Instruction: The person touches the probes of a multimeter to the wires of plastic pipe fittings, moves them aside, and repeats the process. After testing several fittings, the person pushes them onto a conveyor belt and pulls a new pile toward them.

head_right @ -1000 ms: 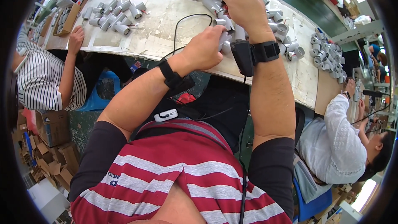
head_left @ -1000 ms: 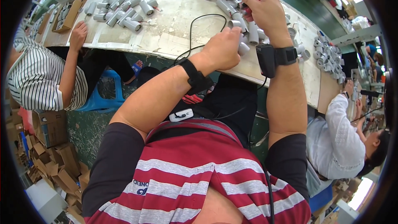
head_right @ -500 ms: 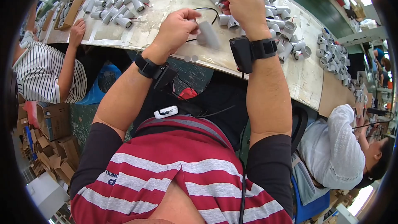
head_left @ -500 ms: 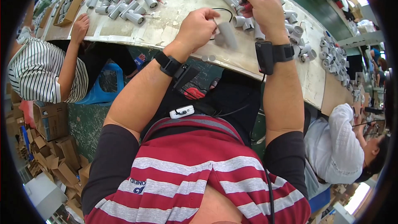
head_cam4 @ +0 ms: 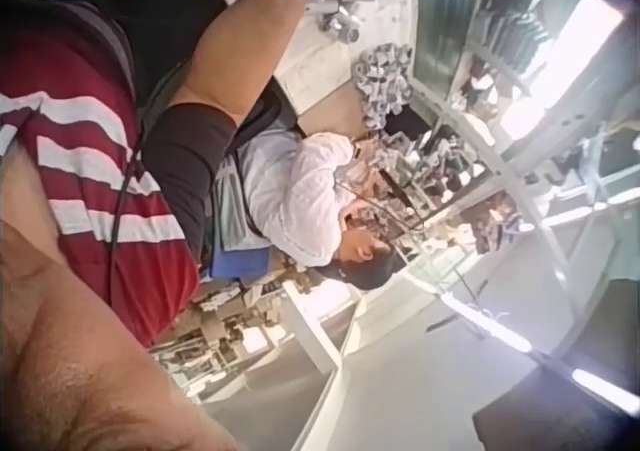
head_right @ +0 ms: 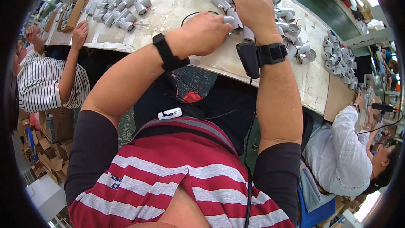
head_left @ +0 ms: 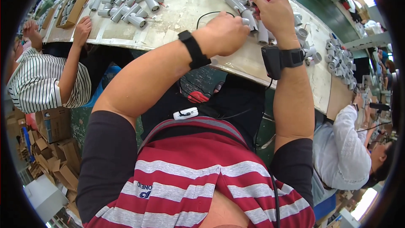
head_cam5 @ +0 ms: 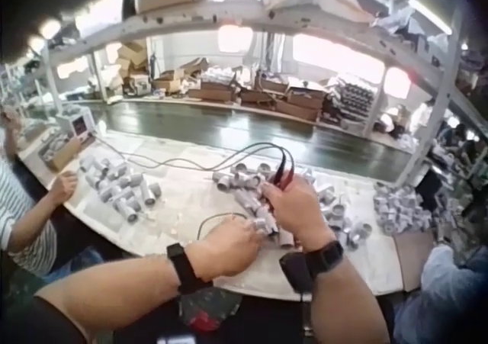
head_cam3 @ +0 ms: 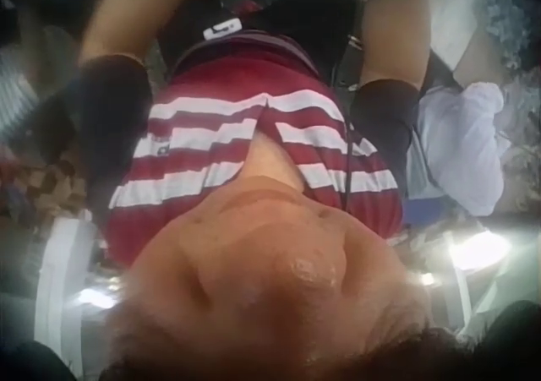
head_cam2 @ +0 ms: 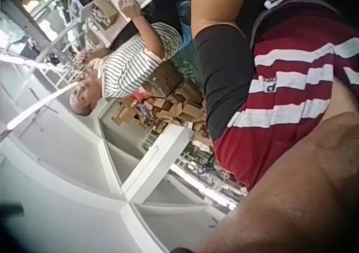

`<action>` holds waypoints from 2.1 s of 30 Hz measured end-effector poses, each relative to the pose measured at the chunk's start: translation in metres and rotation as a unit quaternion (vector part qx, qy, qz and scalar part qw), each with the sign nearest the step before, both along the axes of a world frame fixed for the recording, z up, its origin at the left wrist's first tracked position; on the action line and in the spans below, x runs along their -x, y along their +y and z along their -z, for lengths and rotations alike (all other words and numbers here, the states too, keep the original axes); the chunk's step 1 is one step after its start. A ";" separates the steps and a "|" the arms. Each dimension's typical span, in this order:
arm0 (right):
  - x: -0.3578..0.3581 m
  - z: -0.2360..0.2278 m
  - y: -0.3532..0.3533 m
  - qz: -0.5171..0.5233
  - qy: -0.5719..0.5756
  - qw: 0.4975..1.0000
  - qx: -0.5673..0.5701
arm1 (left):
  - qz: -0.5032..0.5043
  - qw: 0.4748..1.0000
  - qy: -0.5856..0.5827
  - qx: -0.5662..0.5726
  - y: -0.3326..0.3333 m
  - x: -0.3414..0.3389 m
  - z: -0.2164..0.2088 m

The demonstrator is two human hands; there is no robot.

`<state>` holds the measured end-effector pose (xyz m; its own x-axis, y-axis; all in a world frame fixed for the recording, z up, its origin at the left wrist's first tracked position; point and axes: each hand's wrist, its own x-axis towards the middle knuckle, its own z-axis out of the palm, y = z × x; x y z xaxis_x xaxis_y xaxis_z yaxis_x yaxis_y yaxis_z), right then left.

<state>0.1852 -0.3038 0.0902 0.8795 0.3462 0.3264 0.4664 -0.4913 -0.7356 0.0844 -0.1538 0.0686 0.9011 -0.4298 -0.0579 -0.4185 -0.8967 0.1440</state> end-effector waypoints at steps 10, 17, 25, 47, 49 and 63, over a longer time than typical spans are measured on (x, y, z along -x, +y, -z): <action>0.024 -0.018 -0.001 -0.040 0.178 0.971 -0.153 | -0.215 0.892 0.027 0.397 0.059 0.050 -0.006; 0.076 -0.044 0.016 -0.162 0.249 0.928 -0.223 | -0.307 0.496 0.074 0.809 0.122 0.082 0.027; 0.042 0.028 0.082 -0.088 0.232 0.914 -0.319 | -0.262 0.509 -0.026 0.819 0.116 0.034 0.059; 0.068 0.071 0.109 -0.052 0.267 0.891 -0.363 | -0.328 0.647 -0.108 0.680 0.112 0.038 0.066; 0.065 0.072 0.109 -0.036 0.238 0.914 -0.325 | -0.332 0.649 -0.117 0.674 0.109 0.038 0.068; 0.038 0.075 0.110 -0.020 -0.026 0.999 0.016 | -0.335 0.680 -0.165 0.632 0.109 0.036 0.078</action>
